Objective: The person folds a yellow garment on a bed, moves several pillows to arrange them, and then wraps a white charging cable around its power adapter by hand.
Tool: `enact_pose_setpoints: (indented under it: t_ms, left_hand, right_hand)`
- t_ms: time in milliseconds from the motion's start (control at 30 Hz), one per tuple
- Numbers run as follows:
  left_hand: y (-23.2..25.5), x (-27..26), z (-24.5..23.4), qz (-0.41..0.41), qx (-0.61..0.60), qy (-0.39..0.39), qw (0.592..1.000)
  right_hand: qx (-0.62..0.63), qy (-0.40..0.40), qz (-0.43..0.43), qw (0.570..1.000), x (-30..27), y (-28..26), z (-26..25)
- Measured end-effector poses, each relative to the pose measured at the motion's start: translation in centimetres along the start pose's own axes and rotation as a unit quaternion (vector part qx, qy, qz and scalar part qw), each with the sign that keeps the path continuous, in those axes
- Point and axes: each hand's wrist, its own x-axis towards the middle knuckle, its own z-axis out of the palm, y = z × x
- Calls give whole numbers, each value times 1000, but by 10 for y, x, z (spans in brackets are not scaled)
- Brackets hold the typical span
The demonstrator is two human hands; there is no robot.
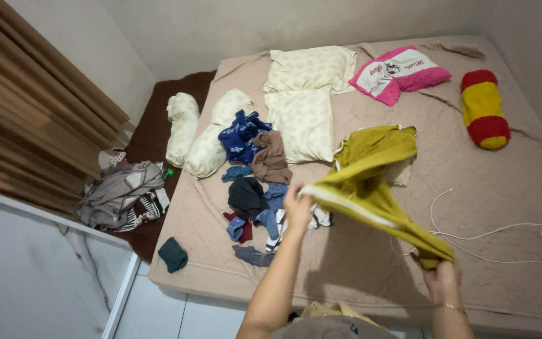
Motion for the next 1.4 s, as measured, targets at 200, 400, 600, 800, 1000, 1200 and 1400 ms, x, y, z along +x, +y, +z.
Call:
enact_pose_setpoints:
  t_ms: [200,400,600,800,1000,1200,1400]
  left_hand:
    - [-85,-113,-134,-183,164,58,968]
    - [-104,-159,-71,-460,151,27,874]
    - [-79,101,88,-224,39,51,973]
    - [193,290,162,146,-137,72,977]
    - [259,258,120,32,-259,44,964]
    - [201,274,98,69,-261,83,959]
    - [129,208,34,100,-133,78,983]
  right_hand:
    - [-266,82,81,957,-41,14,-44]
    - [-453,99,141,875,-33,-13,-56]
    - [-475,31,-118,871,62,-128,4]
    - [-268,-180,-412,852,75,-333,235]
    - [-240,-209,-469,824,39,-379,274]
    - [-333,-86,-504,792,67,-381,248]
    - [-432,56,-394,809,19,-314,181]
